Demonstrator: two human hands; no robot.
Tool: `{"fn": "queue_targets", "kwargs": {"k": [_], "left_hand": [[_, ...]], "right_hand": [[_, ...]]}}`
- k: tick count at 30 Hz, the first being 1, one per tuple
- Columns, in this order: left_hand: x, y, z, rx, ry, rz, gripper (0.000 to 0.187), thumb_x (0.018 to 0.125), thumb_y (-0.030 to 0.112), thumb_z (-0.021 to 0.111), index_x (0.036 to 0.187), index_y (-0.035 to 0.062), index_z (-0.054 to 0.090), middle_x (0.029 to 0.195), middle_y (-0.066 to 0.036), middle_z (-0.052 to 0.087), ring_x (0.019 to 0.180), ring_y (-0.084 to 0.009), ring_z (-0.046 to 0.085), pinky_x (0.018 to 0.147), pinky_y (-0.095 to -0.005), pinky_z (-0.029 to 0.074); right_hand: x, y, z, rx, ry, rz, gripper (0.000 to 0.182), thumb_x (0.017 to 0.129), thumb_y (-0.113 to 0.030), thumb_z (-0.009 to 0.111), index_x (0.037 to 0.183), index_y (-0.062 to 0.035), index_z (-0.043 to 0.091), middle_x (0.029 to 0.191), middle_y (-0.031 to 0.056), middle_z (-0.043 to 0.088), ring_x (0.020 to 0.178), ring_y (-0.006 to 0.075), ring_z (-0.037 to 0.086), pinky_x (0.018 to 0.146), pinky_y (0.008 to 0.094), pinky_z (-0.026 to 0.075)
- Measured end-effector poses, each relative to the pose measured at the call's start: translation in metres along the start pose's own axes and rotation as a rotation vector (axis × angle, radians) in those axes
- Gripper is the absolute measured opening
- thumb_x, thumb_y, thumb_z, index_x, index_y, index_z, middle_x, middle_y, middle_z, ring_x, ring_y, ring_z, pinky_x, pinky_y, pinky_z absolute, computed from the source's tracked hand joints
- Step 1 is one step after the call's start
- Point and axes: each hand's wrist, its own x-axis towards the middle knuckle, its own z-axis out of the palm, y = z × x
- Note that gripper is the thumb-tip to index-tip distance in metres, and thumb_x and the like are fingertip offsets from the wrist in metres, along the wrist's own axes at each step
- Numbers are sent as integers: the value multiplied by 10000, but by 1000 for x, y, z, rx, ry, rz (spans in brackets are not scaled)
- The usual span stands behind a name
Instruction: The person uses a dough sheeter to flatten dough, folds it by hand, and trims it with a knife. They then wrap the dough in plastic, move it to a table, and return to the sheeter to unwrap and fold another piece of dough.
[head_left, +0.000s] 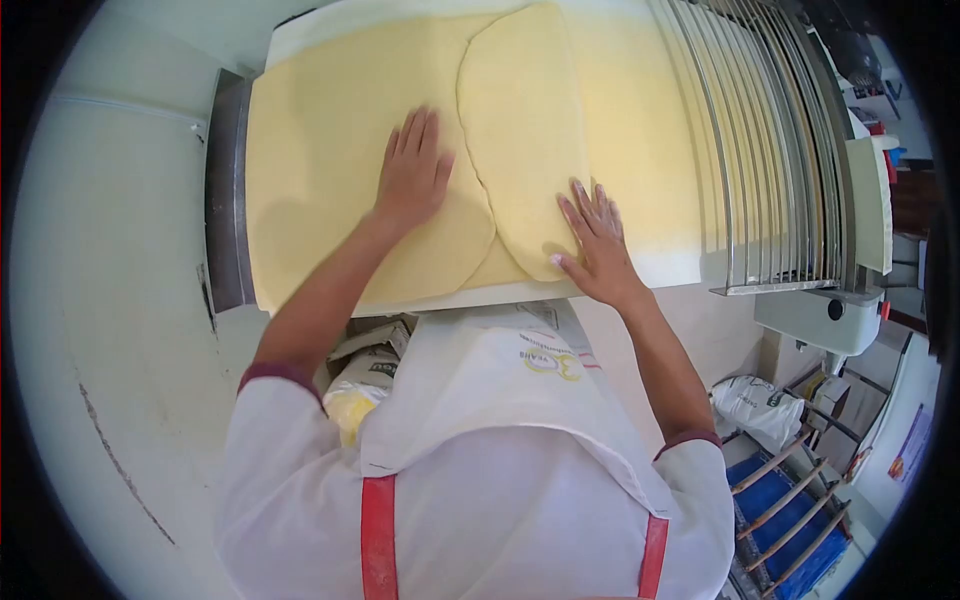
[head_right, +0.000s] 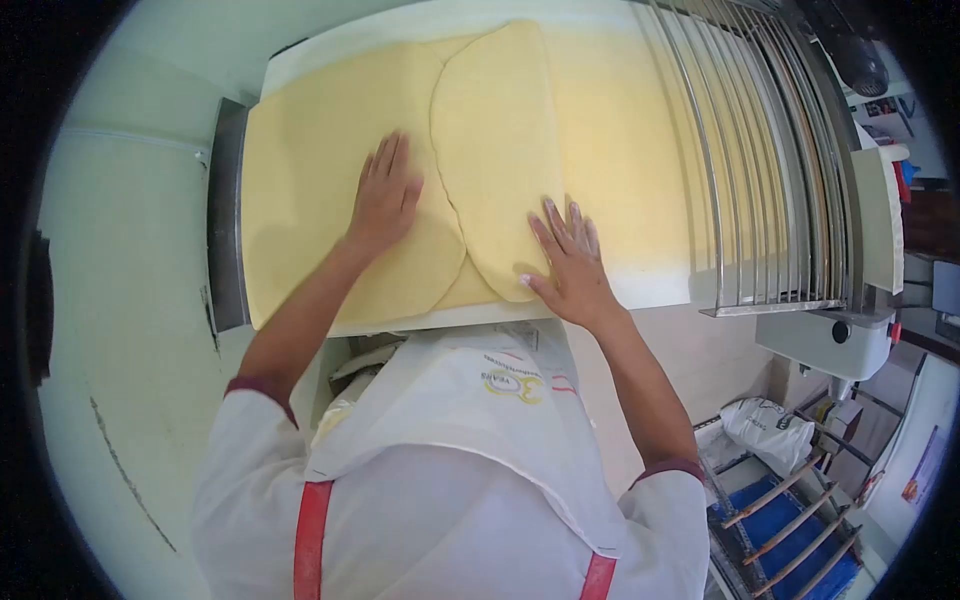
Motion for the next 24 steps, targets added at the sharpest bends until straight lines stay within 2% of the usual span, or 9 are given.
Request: {"fn": "queue_targets", "kwargs": {"k": [3, 4, 7, 8, 14, 17, 20, 23, 24], "left_hand": [[-54, 21, 3, 190, -92, -89, 688, 960, 335, 430, 1459, -65, 176, 1536, -243, 161, 1444, -348, 137, 1160, -498, 102], [-56, 37, 7, 183, -104, -87, 703, 961, 346, 425, 1459, -74, 160, 1539, -246, 145, 1447, -349, 122, 1159, -502, 93], [-47, 56, 11, 186, -122, -103, 737, 960, 383, 397, 1457, -95, 138, 1543, -255, 123, 1455, -344, 89, 1159, -513, 63], [-45, 56, 9, 187, -127, -96, 738, 958, 383, 396, 1456, -96, 138, 1543, -256, 122, 1455, -344, 89, 1158, -516, 61], [-48, 50, 11, 175, -113, -86, 730, 952, 381, 405, 1465, -72, 150, 1549, -238, 126, 1456, -336, 95, 1156, -525, 64], [-41, 63, 12, 84, -106, -29, 716, 956, 379, 397, 1472, -53, 154, 1557, -210, 131, 1458, -317, 103, 1159, -520, 65], [-37, 74, 17, 109, -113, 7, 701, 960, 368, 394, 1479, -37, 153, 1563, -188, 135, 1459, -297, 111, 1163, -509, 64], [-38, 82, 17, 181, -159, -41, 707, 959, 369, 419, 1487, -16, 151, 1568, -176, 130, 1461, -286, 106, 1166, -499, 61], [-39, 82, 18, 190, -183, -59, 710, 958, 373, 424, 1488, -13, 152, 1570, -174, 128, 1462, -286, 103, 1166, -501, 60]], "right_hand": [[30, -16, -4, -138, 62, -16, 643, 929, -359, 508, 1478, -111, 284, 1558, 112, 214, 1428, 388, 160, 1134, 582, 130], [49, -23, -2, -187, 92, -35, 636, 932, -377, 497, 1475, -114, 293, 1558, 98, 223, 1433, 365, 169, 1136, 582, 127], [88, -39, 19, -286, -27, -155, 624, 954, -432, 425, 1478, -121, 289, 1552, 65, 249, 1436, 298, 195, 1144, 569, 123], [84, -41, 24, -309, 11, -224, 626, 967, -462, 362, 1488, -127, 269, 1547, 46, 266, 1436, 274, 202, 1149, 562, 116], [83, -42, 26, -339, 19, -277, 627, 965, -441, 382, 1490, -121, 256, 1548, 51, 262, 1441, 276, 190, 1154, 554, 106], [68, -37, 21, -320, -66, -309, 640, 962, -440, 387, 1495, -119, 234, 1550, 48, 257, 1443, 278, 184, 1160, 537, 103], [10, -26, 3, -157, -82, -290, 665, 935, -365, 480, 1500, -129, 221, 1550, 57, 257, 1444, 279, 181, 1162, 518, 128], [-42, -2, -1, -135, -114, -153, 679, 875, -261, 591, 1478, -151, 299, 1538, 77, 284, 1437, 283, 204, 1160, 510, 153], [-51, 0, 4, -56, -60, -144, 669, 853, -229, 615, 1459, -158, 341, 1529, 82, 301, 1429, 285, 225, 1157, 505, 170]]}}
